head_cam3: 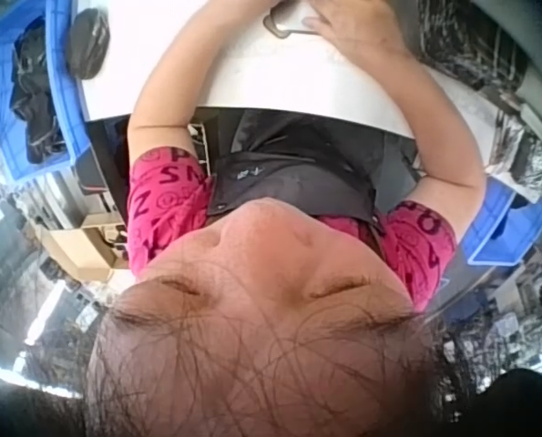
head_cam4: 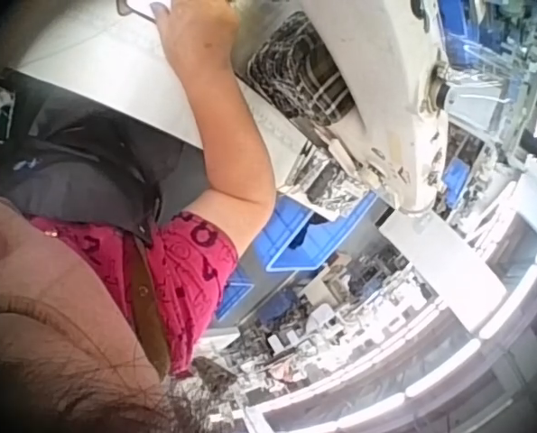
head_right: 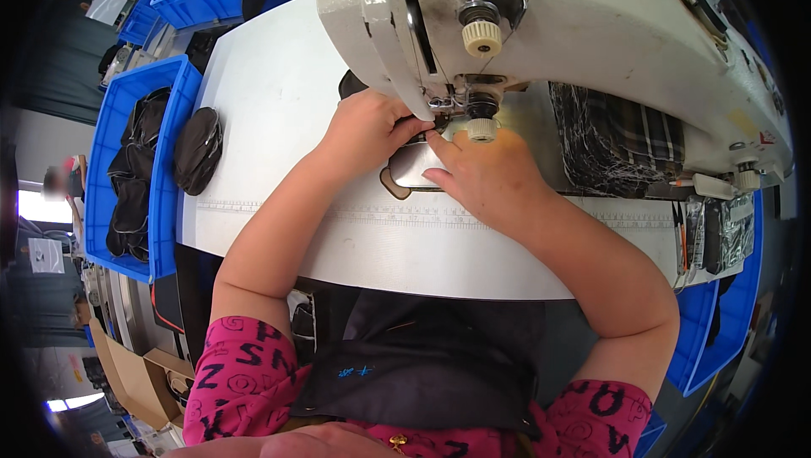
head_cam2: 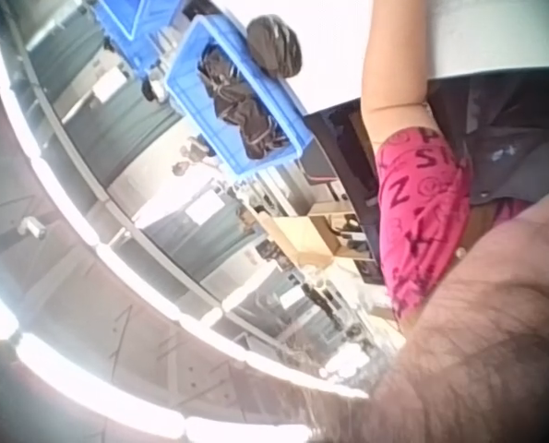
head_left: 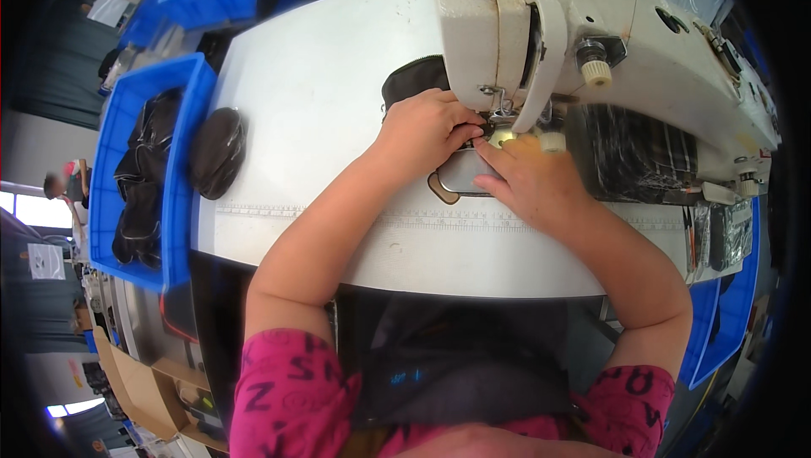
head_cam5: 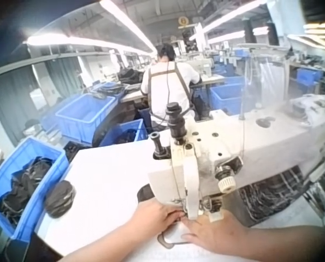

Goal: The worker is sewing parts of leather bags or pouches using an industrial sewing machine in a workshop environment.

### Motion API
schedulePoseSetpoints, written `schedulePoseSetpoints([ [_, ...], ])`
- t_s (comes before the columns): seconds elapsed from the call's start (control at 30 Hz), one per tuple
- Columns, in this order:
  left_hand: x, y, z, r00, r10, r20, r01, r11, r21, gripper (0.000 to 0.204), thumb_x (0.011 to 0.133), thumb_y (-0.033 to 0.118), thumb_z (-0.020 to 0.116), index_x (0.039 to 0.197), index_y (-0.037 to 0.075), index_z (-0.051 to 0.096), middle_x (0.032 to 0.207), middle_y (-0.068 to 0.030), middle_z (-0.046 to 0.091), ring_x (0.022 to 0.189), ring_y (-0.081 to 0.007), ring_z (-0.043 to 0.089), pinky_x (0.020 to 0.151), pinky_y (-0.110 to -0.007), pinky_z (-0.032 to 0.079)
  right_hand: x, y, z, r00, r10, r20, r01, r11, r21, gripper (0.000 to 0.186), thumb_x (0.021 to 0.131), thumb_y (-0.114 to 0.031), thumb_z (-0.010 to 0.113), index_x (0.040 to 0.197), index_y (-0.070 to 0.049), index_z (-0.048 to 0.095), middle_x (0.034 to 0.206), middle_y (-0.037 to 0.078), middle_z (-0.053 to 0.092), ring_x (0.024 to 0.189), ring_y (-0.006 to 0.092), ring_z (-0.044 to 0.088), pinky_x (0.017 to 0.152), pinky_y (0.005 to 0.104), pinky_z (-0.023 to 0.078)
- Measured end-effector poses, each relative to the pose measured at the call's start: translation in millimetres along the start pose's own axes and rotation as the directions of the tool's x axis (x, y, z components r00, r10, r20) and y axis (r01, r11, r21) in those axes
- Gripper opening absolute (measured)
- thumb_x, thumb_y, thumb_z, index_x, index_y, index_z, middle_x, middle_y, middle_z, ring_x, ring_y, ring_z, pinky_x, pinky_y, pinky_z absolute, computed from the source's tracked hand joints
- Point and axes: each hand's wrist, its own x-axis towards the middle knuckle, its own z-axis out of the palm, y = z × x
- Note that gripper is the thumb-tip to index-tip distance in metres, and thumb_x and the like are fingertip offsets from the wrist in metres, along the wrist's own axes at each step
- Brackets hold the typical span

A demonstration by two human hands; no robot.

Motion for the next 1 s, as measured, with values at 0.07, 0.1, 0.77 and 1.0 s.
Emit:
schedulePoseSetpoints([
  [0.07, -1, 1, 1, 1.000, -0.010, -0.016, 0.011, 1.000, 0.005, 0.013, 0.089, 0.020, 0.072, 0.097, 0.013, 0.080, 0.098, -0.0005, 0.074, 0.096, -0.0235, 0.068, 0.079, -0.037, 0.056, 0, -1, 0, 1.000, 0.006, 0.002, -0.006, 1.000, -0.003, 0.048, 0.094, -0.047, 0.069, 0.127, -0.012, 0.070, 0.086, 0.001, 0.066, 0.071, 0.0201, 0.065, 0.064, 0.0343, 0.051],
  [0.1, -1, 2, 0, 1.000, -0.012, -0.011, 0.012, 1.000, 0.001, 0.014, 0.089, 0.021, 0.073, 0.099, 0.013, 0.079, 0.101, -0.0014, 0.073, 0.098, -0.0241, 0.068, 0.081, -0.037, 0.056, 0, -1, -1, 1.000, 0.013, 0.007, -0.013, 1.000, -0.005, 0.048, 0.094, -0.047, 0.069, 0.127, -0.012, 0.070, 0.086, 0.001, 0.066, 0.071, 0.0202, 0.065, 0.065, 0.0344, 0.051],
  [0.77, -19, 12, -36, 0.973, -0.166, 0.157, 0.185, 0.977, -0.111, 0.037, 0.086, 0.008, 0.065, 0.122, 0.016, 0.068, 0.092, -0.0066, 0.076, 0.081, -0.0252, 0.073, 0.073, -0.036, 0.057, 2, 3, -15, 0.990, 0.055, 0.133, -0.062, 0.997, 0.054, 0.037, 0.094, -0.038, 0.071, 0.124, -0.017, 0.072, 0.094, 0.003, 0.065, 0.086, 0.0241, 0.066, 0.067, 0.0382, 0.055],
  [1.0, -25, 11, -36, 0.952, -0.228, 0.206, 0.269, 0.943, -0.198, 0.047, 0.084, 0.008, 0.069, 0.129, 0.016, 0.063, 0.105, -0.0073, 0.073, 0.093, -0.0264, 0.071, 0.080, -0.037, 0.057, 3, -9, -5, 1.000, 0.005, 0.017, -0.006, 0.998, 0.055, 0.047, 0.089, -0.047, 0.073, 0.122, -0.014, 0.072, 0.087, 0.005, 0.061, 0.072, 0.0209, 0.064, 0.063, 0.0351, 0.051],
])
